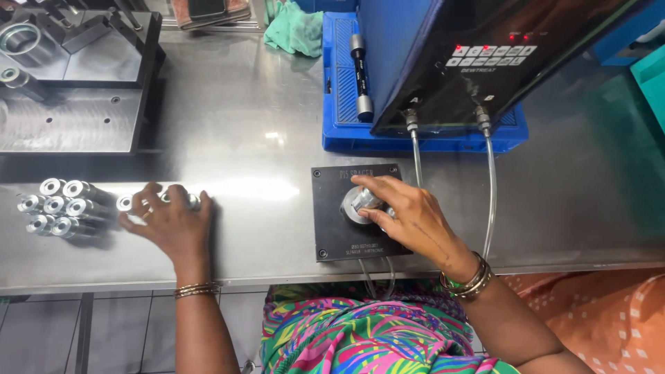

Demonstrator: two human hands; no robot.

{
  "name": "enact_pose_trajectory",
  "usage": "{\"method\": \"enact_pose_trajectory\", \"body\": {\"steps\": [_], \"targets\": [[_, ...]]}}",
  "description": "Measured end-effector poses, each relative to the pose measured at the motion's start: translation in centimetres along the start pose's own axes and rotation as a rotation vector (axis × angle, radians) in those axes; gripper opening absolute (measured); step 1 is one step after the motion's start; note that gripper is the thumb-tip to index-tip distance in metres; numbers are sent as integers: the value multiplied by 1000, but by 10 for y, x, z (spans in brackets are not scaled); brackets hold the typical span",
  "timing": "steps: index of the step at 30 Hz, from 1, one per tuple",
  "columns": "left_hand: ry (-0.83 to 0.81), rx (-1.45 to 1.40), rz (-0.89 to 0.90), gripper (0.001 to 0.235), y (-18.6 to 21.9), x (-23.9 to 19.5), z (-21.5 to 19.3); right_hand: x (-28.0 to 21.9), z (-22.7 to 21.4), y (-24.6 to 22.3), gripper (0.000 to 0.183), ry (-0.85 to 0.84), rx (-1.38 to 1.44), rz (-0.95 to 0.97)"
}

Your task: The recorder is inspecting small cylindrical metal parts using a digital measuring device on a fabrication floor.

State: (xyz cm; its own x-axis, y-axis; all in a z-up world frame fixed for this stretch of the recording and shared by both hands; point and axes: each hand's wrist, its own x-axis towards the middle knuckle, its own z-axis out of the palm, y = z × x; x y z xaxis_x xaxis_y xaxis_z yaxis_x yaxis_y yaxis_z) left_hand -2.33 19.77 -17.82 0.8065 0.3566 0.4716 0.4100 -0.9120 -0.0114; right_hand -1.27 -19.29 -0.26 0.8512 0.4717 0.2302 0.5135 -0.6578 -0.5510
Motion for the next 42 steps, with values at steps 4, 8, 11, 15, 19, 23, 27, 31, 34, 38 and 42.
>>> {"method": "enact_pose_trajectory", "body": {"steps": [4,8,11,15,19,23,27,31,34,38,42], "targets": [[88,34,-19,31,-31,-2,29,-3,1,-6,55,-1,-96,-135],[132,55,-93,34,-62,6,44,-1,-3,-6,59,-192,-167,-9],[118,43,-163,33,-77,19,44,-1,-6,-2,69,-337,-153,77],[196,40,-274,46,-87,36,58,-7,-10,28,69,-120,171,-409],[78,-320,-312,58,6,22,8,-21,-8,64,65,-201,894,321],[-333,-1077,5,36,139,-3,-96,-26,-6,87,40,171,1646,553],[-38,-958,544,53,201,-15,-165,-37,-2,101,43,129,1938,461],[-163,-906,607,42,208,-7,-162,-45,-10,95,48,149,1800,402],[-199,-889,701,32,198,-1,-170,-47,-16,90,41,226,1734,417],[-206,-844,896,32,183,4,-175,-44,-19,81,22,383,1571,588],[-162,-777,968,44,179,6,-178,-45,-12,83,13,389,1578,576]]}}
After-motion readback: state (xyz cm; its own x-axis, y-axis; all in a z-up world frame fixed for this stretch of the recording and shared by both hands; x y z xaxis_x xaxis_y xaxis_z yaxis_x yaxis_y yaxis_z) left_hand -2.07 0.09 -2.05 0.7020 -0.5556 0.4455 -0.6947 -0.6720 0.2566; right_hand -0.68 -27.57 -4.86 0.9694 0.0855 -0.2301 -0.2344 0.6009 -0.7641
